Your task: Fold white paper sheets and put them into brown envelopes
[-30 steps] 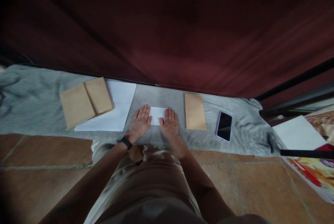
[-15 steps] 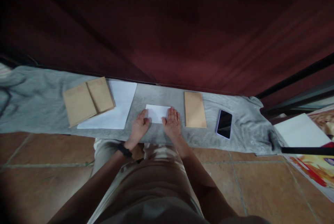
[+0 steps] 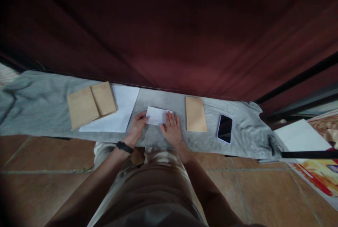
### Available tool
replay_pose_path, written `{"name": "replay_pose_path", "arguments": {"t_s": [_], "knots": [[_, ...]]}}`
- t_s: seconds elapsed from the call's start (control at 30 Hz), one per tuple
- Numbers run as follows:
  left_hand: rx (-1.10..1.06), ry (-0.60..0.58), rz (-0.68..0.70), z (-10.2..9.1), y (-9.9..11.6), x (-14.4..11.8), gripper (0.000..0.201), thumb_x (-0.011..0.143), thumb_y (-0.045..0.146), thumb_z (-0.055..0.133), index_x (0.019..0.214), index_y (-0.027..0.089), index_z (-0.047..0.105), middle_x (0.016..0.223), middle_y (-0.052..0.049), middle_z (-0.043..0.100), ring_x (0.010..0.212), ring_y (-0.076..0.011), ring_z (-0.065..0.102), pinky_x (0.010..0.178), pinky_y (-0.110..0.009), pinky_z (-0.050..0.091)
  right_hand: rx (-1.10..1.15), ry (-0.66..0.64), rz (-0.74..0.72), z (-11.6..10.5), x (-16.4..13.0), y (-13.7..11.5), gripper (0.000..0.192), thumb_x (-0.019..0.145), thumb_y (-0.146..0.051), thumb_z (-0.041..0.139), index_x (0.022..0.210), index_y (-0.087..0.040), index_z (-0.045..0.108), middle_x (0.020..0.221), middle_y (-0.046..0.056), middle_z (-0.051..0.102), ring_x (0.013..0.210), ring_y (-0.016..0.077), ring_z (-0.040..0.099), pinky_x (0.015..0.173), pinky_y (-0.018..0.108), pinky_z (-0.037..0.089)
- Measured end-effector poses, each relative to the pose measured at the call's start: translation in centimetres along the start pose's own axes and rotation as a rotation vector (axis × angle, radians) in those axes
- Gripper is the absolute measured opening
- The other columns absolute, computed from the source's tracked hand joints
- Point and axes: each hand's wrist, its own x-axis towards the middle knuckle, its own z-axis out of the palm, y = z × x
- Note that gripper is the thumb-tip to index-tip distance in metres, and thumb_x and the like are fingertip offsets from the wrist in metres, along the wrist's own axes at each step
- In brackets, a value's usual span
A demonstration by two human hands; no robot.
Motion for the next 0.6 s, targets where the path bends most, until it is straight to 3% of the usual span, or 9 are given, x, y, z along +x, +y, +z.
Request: {"name": "replay_pose_path", "arguments": {"t_s": [0.07,0.17,0.27,0.37,0.43,0.53,0.6], "knots": [[-0.02,-0.031,0.004,0.3,1.0,-0.6,0.03,0.072,0.018,0.072,0.102,0.016,0.071,0.072,0.001,0.063,0.065,-0.0141,0.058,0.06,-0.026,0.048,0.002,-0.039,-0.053,-0.8,0.2,-0.7,0.06,0.104,-0.038,0.046,0.159,-0.014,0.037,0.163,0.013,0.041,0.151,0.0285,0.036,0.127,0.054,0.019],[-0.14,-0.11,-0.008,0.6,2.4,-1.4,0.03,0.079,0.034,0.074,0.104,0.018,0.072,0.084,-0.003,0.069,0.071,-0.0152,0.064,0.062,-0.026,0.051,0.09,-0.026,-0.007,-2.2,1.3,-1.5,0.051,0.102,-0.021,0.041,0.152,-0.02,0.049,0.155,0.008,0.052,0.141,0.024,0.05,0.124,0.045,0.03],[-0.289,-0.175,-0.091,0.6,2.9,-2.1,0.04,0.089,0.051,0.064,0.111,0.018,0.069,0.097,-0.007,0.072,0.082,-0.0174,0.07,0.07,-0.028,0.056,0.454,0.104,0.139,-3.2,2.8,-2.2,0.045,0.104,-0.025,0.036,0.142,-0.02,0.06,0.141,0.008,0.066,0.126,0.023,0.063,0.11,0.039,0.048],[-0.281,-0.17,-0.19,0.6,2.4,-2.8,0.039,0.086,0.045,0.071,0.115,0.019,0.066,0.099,-0.007,0.072,0.085,-0.017,0.07,0.073,-0.029,0.058,1.047,0.243,0.404,-3.1,4.0,-3.0,0.041,0.103,-0.042,0.042,0.123,-0.018,0.068,0.117,0.008,0.076,0.106,0.0241,0.072,0.093,0.039,0.059],[-0.287,-0.198,-0.23,0.8,1.6,-3.2,0.045,0.081,0.036,0.076,0.121,0.02,0.063,0.098,-0.005,0.072,0.081,-0.0155,0.069,0.074,-0.029,0.058,1.328,0.296,0.549,-2.5,4.2,-3.6,0.039,0.099,-0.048,0.05,0.114,-0.017,0.069,0.109,0.008,0.078,0.098,0.0234,0.074,0.087,0.038,0.061],[-0.3,-0.241,-0.227,1.1,0.5,-3.3,0.053,0.076,0.026,0.077,0.126,0.021,0.06,0.092,-0.002,0.07,0.076,-0.0142,0.068,0.074,-0.03,0.058,1.446,0.312,0.618,-1.3,3.9,-4.1,0.037,0.093,-0.048,0.054,0.109,-0.017,0.067,0.109,0.01,0.078,0.097,0.0232,0.075,0.084,0.037,0.062],[-0.215,-0.207,-0.171,0.9,-0.1,-2.7,0.056,0.074,0.021,0.074,0.128,0.02,0.06,0.085,0.0,0.067,0.073,-0.0147,0.066,0.07,-0.028,0.057,1.444,0.287,0.654,-0.6,3.5,-3.7,0.034,0.09,-0.046,0.058,0.105,-0.017,0.067,0.107,0.011,0.077,0.095,0.0242,0.075,0.082,0.038,0.062]]}}
